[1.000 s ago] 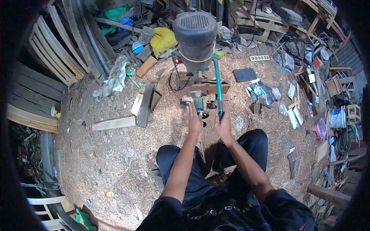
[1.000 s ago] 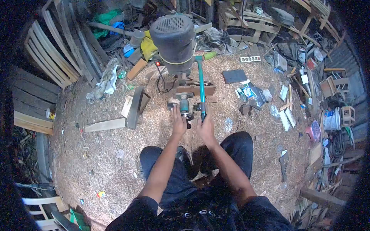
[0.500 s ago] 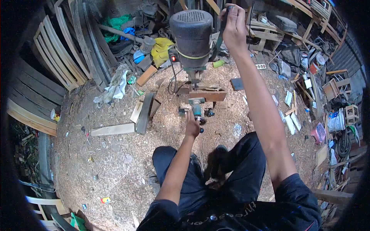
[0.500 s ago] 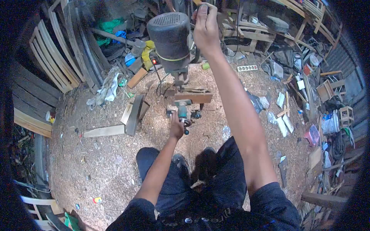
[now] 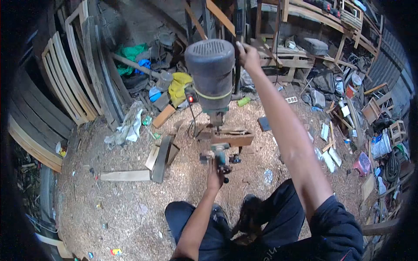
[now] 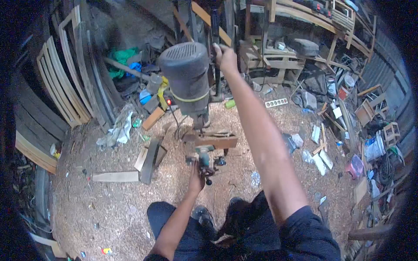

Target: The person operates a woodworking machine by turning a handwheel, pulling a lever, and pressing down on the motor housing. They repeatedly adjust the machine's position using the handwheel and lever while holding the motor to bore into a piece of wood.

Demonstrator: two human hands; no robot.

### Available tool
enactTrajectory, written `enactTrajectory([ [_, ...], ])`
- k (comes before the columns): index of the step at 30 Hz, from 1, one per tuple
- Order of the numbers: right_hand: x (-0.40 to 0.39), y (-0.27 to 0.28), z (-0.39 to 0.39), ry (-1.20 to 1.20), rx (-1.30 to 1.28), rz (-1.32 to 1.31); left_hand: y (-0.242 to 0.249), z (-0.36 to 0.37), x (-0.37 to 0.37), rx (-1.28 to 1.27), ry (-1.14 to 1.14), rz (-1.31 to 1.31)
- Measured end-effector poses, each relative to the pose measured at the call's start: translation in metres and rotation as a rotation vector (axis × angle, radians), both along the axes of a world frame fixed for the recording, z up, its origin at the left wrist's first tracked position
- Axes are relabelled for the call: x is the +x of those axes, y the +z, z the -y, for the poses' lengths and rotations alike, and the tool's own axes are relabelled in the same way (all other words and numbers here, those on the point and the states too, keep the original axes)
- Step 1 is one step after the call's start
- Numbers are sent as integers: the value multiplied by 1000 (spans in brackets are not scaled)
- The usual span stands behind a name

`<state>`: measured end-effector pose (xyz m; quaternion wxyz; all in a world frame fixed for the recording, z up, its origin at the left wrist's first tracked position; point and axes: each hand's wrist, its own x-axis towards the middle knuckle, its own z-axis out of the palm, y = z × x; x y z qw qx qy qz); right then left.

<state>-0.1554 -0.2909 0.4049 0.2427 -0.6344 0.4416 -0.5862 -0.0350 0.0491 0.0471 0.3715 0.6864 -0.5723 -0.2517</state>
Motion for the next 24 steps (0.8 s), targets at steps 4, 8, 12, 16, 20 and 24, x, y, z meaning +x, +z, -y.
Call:
enactTrajectory([
  [4, 6, 1, 21, -174, -116, -86, -3, 3, 0, -55, 0, 60],
  [8, 9, -3, 42, -192, -52, -178, -7, 1, -1, -46, 2, 86],
  [12, 13, -29, 55, -152, -4, -63, -6, 2, -2, -58, 24, 46],
  [16, 6, -76, 38, -158, -91, -71, -1, -2, -1, -88, 16, 128],
  [20, -8, -177, -92, -119, -122, 222, 2, 1, 9, -123, -20, 40],
  [24, -2, -290, -248, 31, 455, 21, -20, 7, 24, -47, 114, -342],
])
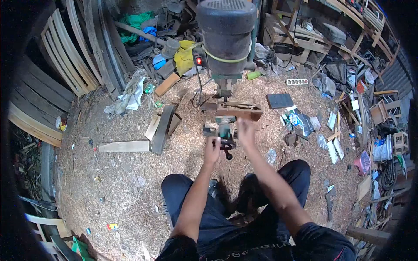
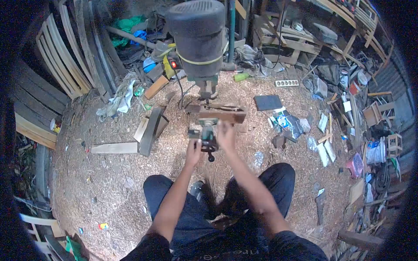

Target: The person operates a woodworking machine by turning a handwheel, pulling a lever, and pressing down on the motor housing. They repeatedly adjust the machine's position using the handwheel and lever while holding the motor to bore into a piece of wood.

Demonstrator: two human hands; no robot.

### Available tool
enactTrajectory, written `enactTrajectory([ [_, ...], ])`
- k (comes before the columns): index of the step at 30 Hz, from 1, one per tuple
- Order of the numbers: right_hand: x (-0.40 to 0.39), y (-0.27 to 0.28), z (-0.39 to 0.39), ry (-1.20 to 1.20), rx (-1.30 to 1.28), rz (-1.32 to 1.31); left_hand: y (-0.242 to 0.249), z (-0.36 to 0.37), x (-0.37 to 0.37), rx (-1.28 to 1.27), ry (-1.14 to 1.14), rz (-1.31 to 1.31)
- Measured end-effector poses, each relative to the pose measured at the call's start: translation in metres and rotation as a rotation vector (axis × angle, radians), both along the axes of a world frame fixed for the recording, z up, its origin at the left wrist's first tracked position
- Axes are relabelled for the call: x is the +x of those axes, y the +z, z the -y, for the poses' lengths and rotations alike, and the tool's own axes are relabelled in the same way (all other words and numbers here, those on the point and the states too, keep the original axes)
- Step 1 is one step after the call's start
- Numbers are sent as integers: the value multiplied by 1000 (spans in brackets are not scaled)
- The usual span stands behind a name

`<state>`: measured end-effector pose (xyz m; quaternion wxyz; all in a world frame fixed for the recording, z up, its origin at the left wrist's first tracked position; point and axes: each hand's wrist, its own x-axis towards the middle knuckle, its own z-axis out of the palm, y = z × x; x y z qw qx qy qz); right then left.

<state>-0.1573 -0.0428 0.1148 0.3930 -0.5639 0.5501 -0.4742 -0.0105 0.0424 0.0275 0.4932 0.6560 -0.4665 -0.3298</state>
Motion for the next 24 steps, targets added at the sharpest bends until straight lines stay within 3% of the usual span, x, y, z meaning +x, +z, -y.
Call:
enactTrajectory([
  [2, 10, -84, -35, 28, 7, 73, -12, 1, 2, -4, 107, -154],
  [4, 16, -89, -55, -9, -1, -168, -18, 7, 5, 172, 120, -222],
  [7, 28, -89, -50, -80, 126, -207, -20, 22, 9, 271, 132, -269],
  [13, 40, -100, -30, -217, 332, -75, -5, 36, -6, 389, 320, 77],
  [17, 38, -111, -26, -178, 418, -40, -35, 41, -2, 333, 309, 275],
  [19, 38, -129, -21, -174, 487, 6, -17, 41, -4, 341, 254, 295],
  [22, 34, -136, -22, -178, 568, 475, 1, 44, -12, 340, 168, 500],
  [24, 19, -152, -25, 57, 840, 832, 26, 41, -20, 477, 58, 564],
])
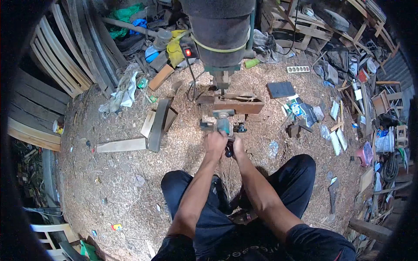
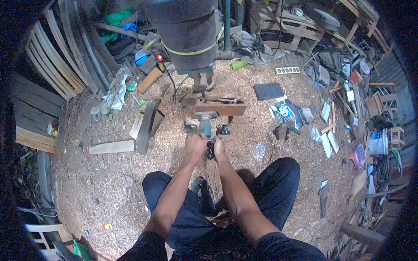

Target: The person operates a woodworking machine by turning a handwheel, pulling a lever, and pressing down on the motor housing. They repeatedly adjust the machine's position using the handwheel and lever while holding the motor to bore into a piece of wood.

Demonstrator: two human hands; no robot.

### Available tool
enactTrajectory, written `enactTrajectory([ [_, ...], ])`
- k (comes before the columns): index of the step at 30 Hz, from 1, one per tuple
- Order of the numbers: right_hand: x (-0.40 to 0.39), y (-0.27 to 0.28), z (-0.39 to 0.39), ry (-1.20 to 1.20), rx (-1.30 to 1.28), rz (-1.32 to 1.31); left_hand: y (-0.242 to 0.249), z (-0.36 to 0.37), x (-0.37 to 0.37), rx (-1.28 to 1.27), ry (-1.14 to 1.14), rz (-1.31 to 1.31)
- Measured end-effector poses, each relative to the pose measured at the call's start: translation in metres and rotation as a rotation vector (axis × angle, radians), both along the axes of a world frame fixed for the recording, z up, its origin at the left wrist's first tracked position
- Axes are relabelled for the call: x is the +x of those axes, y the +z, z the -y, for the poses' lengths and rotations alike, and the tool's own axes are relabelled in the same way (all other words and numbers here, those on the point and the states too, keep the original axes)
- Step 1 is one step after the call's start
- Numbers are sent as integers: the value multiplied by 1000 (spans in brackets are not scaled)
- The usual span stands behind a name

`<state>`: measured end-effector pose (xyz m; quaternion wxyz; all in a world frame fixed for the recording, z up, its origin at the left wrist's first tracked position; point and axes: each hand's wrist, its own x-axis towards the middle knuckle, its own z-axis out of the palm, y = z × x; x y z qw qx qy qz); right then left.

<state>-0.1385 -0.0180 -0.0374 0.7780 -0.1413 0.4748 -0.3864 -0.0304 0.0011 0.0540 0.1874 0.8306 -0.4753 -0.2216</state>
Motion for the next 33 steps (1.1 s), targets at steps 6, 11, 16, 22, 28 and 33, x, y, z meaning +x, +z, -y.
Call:
enactTrajectory([
  [6, 3, -16, -2, -15, -28, 6, 20, 1, -5, 9, -58, 150],
  [11, -4, -58, 5, -55, -316, -408, -18, -2, 9, -262, 22, -125],
  [16, 3, 35, -15, 89, -664, -895, -31, -1, 11, -338, 102, -248],
  [22, 14, 90, -11, 339, -784, -1246, -87, 3, 21, -590, 431, -828],
  [28, 8, 74, -11, 177, -793, -1058, -79, -5, 18, -559, 505, -993],
  [33, -58, -63, 22, -157, -424, -939, -37, -7, 0, -665, 211, -436],
])
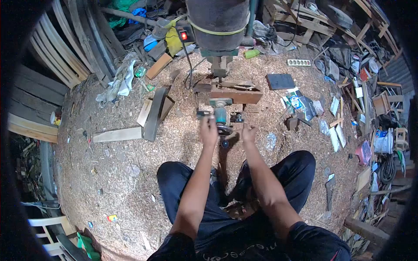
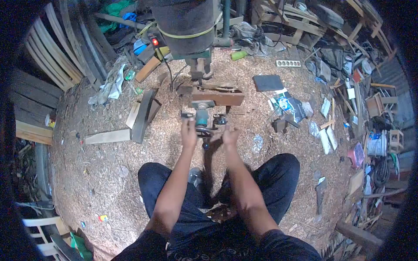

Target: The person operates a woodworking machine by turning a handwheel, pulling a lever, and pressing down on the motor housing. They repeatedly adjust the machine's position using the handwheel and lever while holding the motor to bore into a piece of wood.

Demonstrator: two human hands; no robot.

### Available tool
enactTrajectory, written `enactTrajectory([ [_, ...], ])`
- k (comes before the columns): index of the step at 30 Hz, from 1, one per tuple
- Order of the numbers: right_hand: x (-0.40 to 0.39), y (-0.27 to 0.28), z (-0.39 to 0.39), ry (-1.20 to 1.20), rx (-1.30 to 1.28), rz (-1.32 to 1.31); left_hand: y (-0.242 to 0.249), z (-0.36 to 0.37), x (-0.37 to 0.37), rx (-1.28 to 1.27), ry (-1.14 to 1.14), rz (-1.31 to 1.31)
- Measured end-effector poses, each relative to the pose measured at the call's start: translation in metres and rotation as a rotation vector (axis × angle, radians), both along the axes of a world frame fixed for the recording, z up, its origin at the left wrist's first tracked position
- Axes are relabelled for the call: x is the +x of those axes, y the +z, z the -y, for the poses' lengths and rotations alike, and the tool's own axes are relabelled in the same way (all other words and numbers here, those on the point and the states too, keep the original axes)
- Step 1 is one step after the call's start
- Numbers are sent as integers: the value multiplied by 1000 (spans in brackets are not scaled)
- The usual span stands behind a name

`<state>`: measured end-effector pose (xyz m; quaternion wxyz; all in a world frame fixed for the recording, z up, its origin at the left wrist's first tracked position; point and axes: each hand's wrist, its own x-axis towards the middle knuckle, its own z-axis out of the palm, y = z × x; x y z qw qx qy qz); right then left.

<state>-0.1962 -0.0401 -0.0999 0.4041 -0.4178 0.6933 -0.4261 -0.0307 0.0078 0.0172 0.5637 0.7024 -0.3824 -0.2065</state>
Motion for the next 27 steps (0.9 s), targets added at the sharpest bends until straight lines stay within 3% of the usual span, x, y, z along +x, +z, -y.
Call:
enactTrajectory([
  [1, 1, -2, 0, 11, 149, -57, 0, -1, -2, -28, -36, 193],
  [4, 12, 38, -8, 76, -42, -91, -6, -2, 3, 41, -86, 63],
  [7, 31, 79, -33, -23, 209, 219, -1, -3, 5, 29, -103, 20],
  [8, 39, 90, -47, 79, 61, 129, -4, -3, 6, 31, -109, 19],
  [11, 55, 87, -76, 57, -56, 359, -14, -4, 7, 60, -121, 6],
  [14, 48, 140, -96, 433, -365, -78, -4, -2, 9, 32, -131, 76],
  [17, 35, 126, -87, 549, -212, 65, 0, -6, 11, 40, -152, 124],
  [24, 12, 135, -71, 684, -147, 49, 8, -5, 6, 83, -194, 34],
  [27, 0, 99, -61, 716, -342, 34, -3, -5, 5, 44, -217, 62],
])
